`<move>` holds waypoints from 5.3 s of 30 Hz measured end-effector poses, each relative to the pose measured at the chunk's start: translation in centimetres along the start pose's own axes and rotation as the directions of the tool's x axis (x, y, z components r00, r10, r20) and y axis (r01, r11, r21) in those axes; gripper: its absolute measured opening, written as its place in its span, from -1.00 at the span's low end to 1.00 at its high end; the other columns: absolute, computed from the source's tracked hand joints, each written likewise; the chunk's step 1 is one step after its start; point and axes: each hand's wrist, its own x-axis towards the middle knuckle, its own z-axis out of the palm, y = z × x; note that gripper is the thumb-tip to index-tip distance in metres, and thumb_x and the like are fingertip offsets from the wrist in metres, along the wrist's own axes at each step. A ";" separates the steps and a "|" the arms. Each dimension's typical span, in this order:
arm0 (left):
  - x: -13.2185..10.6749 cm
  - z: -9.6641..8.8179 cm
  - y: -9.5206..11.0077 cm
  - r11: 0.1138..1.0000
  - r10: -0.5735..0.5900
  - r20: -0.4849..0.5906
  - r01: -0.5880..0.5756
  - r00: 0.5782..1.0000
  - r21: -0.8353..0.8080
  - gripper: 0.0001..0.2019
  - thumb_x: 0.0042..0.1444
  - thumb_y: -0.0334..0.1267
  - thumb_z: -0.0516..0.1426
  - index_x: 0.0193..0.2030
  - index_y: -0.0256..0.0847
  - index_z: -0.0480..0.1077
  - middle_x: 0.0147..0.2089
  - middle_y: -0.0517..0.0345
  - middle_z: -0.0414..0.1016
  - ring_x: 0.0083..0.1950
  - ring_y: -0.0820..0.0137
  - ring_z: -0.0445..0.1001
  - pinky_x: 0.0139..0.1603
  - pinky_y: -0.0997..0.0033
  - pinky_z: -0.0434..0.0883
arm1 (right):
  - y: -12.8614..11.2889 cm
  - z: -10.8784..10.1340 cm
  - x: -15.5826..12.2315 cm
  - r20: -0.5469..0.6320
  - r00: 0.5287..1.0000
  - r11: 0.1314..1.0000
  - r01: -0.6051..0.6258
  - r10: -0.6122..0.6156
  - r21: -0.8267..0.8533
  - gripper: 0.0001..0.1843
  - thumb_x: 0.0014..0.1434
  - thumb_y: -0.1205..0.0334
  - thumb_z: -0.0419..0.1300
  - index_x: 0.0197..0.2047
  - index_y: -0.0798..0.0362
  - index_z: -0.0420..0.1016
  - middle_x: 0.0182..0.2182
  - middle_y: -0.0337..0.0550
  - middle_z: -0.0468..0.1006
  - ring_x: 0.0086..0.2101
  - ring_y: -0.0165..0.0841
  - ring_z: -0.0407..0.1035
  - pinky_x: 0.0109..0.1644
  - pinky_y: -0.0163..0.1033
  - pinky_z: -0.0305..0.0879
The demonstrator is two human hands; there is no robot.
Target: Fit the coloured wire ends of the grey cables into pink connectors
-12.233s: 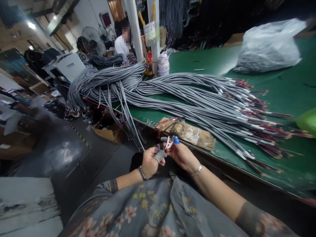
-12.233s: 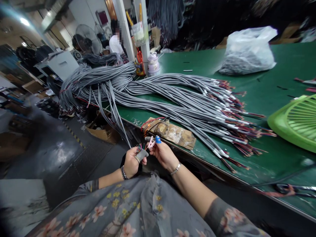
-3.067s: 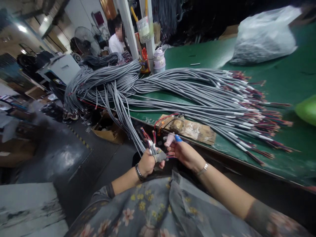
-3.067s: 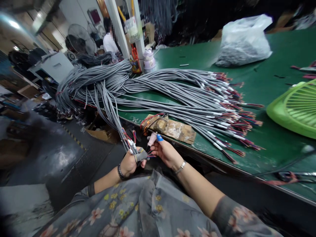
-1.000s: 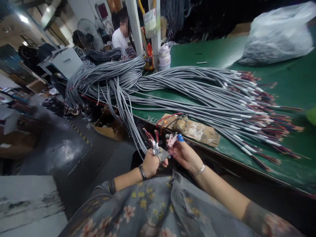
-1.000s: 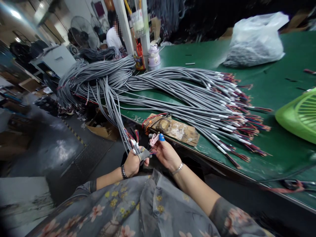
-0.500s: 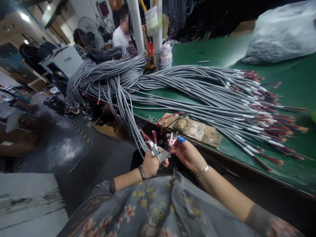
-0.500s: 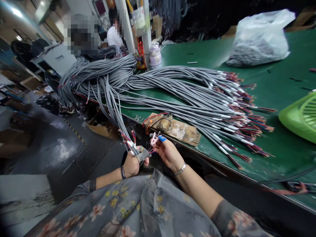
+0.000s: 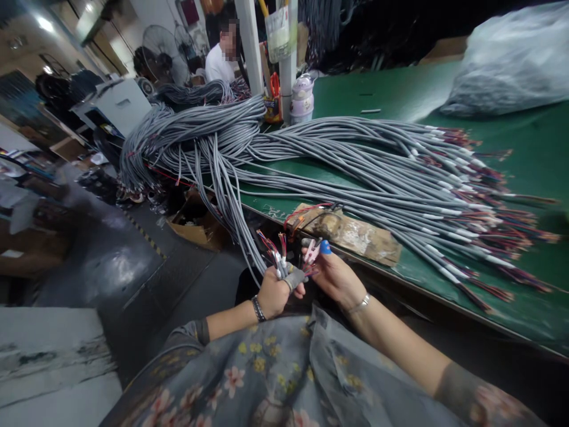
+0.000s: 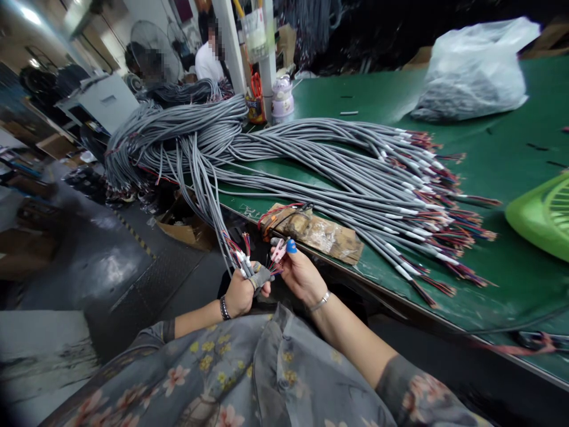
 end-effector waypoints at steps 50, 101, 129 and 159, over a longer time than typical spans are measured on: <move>0.3 0.0 -1.0 0.994 0.104 -0.027 -0.104 0.994 -0.019 -0.60 -0.06 0.06 0.24 -0.60 -0.27 0.35 -0.67 0.19 0.38 -0.65 0.53 0.30 -0.58 0.51 0.33 | 0.7 -0.1 0.5 -0.085 0.993 0.997 0.075 -0.077 -0.026 -0.60 -0.16 -0.19 0.37 -0.46 -0.02 0.54 -0.49 -0.24 0.58 -0.51 -0.36 0.36 -0.31 -0.17 0.36; 0.7 -0.5 0.5 0.989 -0.148 0.051 0.147 0.988 0.017 -0.68 -0.25 -0.08 0.26 -0.70 -0.25 0.29 -0.77 0.21 0.28 -0.74 0.55 0.19 -0.69 0.52 0.21 | -1.6 0.1 -0.9 -0.010 1.000 0.990 0.025 -0.027 -0.138 -0.62 -0.19 -0.09 0.42 -0.47 0.05 0.55 -0.58 -0.26 0.47 -0.51 -0.45 0.31 -0.48 -0.34 0.21; 0.9 -0.9 1.6 0.978 -0.197 0.085 0.202 0.977 -0.054 -0.67 -0.21 -0.07 0.27 -0.66 -0.27 0.31 -0.77 0.22 0.26 -0.75 0.55 0.18 -0.71 0.51 0.18 | -1.3 -0.4 -0.7 0.044 0.999 0.996 -0.009 0.012 -0.084 -0.67 -0.11 -0.10 0.37 -0.38 -0.04 0.58 -0.43 -0.23 0.59 -0.39 -0.38 0.41 -0.36 -0.29 0.28; -0.4 -2.3 0.3 0.956 -0.086 0.331 -0.015 0.940 0.292 -0.56 -0.16 0.10 0.27 -0.69 -0.27 0.37 -0.67 0.15 0.37 -0.61 0.48 0.32 -0.50 0.46 0.33 | -0.2 1.1 -3.8 0.139 0.988 0.835 0.017 0.072 -0.550 -0.61 -0.23 -0.08 0.41 -0.51 0.04 0.47 -0.59 -0.24 0.52 -0.53 -0.36 0.36 -0.32 -0.20 0.31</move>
